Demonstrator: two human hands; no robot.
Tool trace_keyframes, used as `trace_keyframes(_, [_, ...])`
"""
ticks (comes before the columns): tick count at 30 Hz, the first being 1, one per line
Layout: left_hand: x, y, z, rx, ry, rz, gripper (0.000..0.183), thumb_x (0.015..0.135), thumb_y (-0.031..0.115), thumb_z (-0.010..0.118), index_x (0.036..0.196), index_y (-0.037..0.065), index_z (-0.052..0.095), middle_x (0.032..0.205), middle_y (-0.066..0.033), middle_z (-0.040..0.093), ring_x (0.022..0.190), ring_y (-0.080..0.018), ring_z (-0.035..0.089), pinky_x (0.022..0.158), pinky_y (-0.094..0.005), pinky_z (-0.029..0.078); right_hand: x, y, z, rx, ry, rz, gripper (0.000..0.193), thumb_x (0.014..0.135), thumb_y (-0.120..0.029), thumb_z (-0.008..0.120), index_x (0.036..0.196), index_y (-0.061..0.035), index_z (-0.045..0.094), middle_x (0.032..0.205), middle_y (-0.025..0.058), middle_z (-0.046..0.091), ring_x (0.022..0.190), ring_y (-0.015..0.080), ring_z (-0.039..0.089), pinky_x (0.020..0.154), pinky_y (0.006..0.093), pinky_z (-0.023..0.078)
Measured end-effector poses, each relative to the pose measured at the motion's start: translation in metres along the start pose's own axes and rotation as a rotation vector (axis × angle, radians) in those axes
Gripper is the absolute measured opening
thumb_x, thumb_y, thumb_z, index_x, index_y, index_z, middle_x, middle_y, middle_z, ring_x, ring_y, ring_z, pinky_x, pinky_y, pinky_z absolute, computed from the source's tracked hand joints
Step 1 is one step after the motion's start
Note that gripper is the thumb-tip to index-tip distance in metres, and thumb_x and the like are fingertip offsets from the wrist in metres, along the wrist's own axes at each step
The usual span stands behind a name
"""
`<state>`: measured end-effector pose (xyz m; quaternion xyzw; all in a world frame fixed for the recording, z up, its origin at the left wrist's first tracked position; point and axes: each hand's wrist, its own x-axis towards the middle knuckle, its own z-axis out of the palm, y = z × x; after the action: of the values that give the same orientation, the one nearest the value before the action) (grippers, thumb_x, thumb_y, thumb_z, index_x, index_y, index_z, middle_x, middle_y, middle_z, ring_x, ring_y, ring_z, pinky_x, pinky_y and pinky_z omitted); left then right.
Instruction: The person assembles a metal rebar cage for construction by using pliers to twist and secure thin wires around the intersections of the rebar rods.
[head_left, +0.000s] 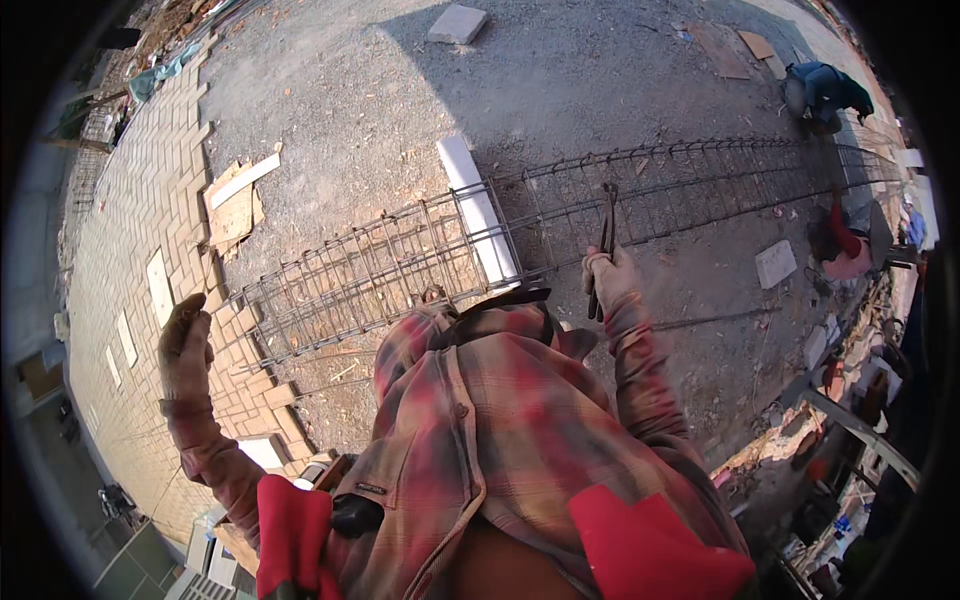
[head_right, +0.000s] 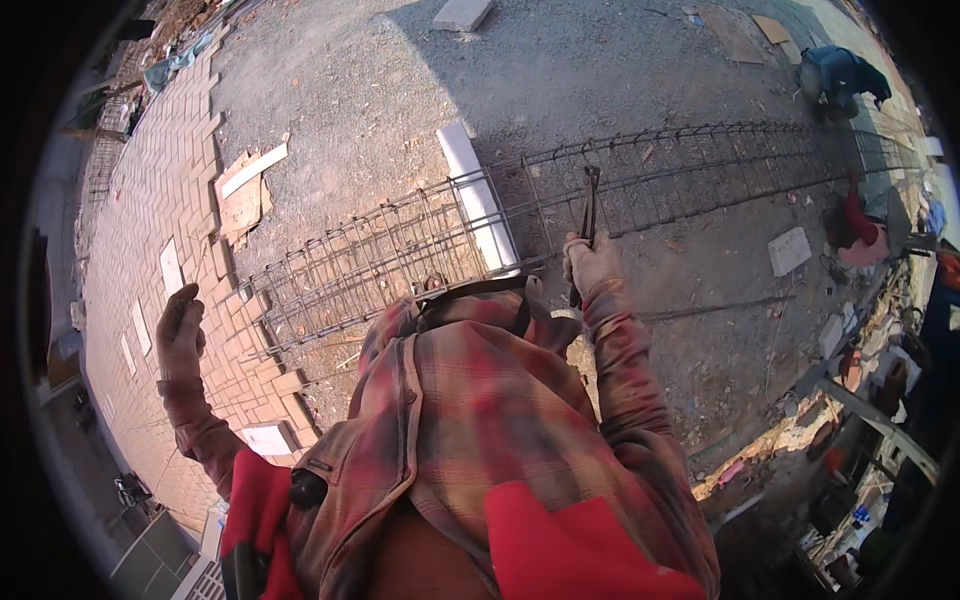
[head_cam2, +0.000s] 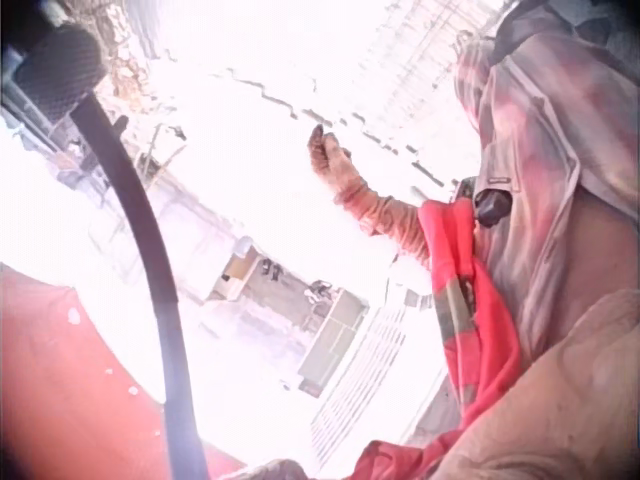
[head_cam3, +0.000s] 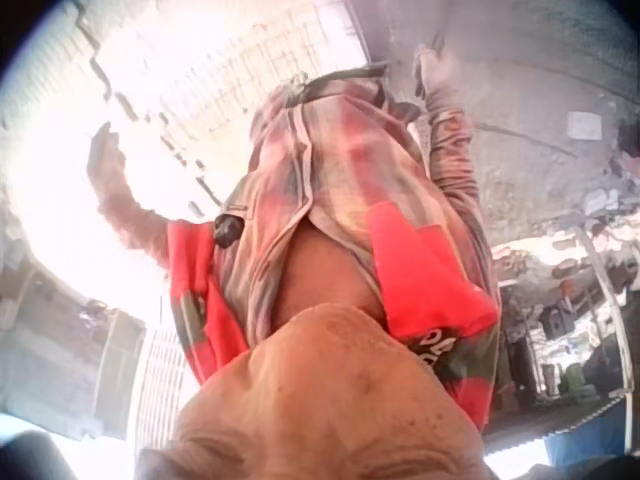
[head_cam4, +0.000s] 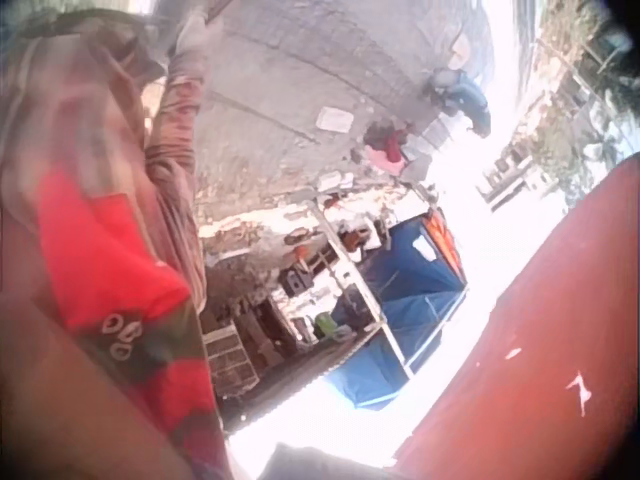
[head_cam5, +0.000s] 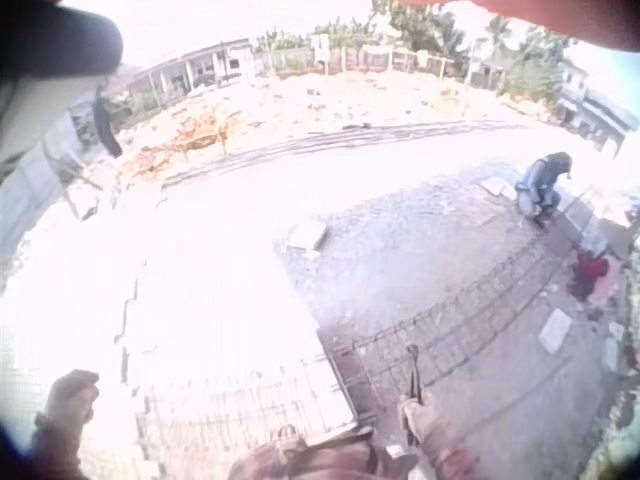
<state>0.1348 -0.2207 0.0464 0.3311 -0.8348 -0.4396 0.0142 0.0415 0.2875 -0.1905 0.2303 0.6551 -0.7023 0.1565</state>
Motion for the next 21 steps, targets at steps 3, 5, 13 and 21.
trace_keyframes(3, [-0.024, -0.061, 0.05, -0.001, -0.106, -0.251, 0.025, 0.087, 0.01, 0.054, 0.11, 0.003, 0.059, 0.071, 0.0032, 0.053, 0.049, -0.0031, 0.041, 0.042, -0.0189, 0.032, 0.013, 0.05, -0.017, 0.036, -0.008, 0.208, 0.002, 0.087, -0.009, 0.049, 0.088, -0.0075, 0.05, 0.061, 0.0012, 0.05, 0.043, 0.01, 0.045, 0.037, 0.0262, 0.035])
trace_keyframes(5, [-0.04, -0.1, 0.082, -0.089, -0.16, -0.361, 0.026, 0.086, 0.01, 0.055, 0.111, 0.005, 0.059, 0.069, 0.0011, 0.053, 0.048, -0.005, 0.044, 0.041, -0.0197, 0.033, 0.016, 0.076, -0.017, -0.009, -0.093, 0.35, 0.003, 0.086, -0.011, 0.05, 0.088, -0.0082, 0.05, 0.061, 0.0008, 0.049, 0.042, 0.0087, 0.043, 0.036, 0.0257, 0.033])
trace_keyframes(13, [-0.04, -0.148, 0.228, -0.29, -0.256, -0.68, 0.019, 0.086, 0.017, 0.057, 0.103, 0.009, 0.062, 0.074, -0.0007, 0.06, 0.044, -0.007, 0.046, 0.037, -0.0209, 0.035, 0.073, 0.133, 0.0, -1.105, -0.312, 0.102, 0.035, 0.079, -0.025, 0.057, 0.109, -0.0057, 0.057, 0.096, 0.0217, 0.063, 0.092, 0.0361, 0.06, 0.079, 0.0394, 0.047])
trace_keyframes(21, [0.03, -0.262, 0.403, -0.413, -0.402, -1.004, 0.021, 0.082, 0.009, 0.057, 0.103, 0.008, 0.061, 0.071, -0.0027, 0.057, 0.045, -0.0085, 0.046, 0.037, -0.0225, 0.036, 0.174, 0.21, 0.07, -1.528, -0.64, 0.075, 0.036, 0.074, -0.017, 0.061, 0.109, -0.0143, 0.057, 0.105, 0.0169, 0.057, 0.094, 0.0368, 0.057, 0.081, 0.0425, 0.047])
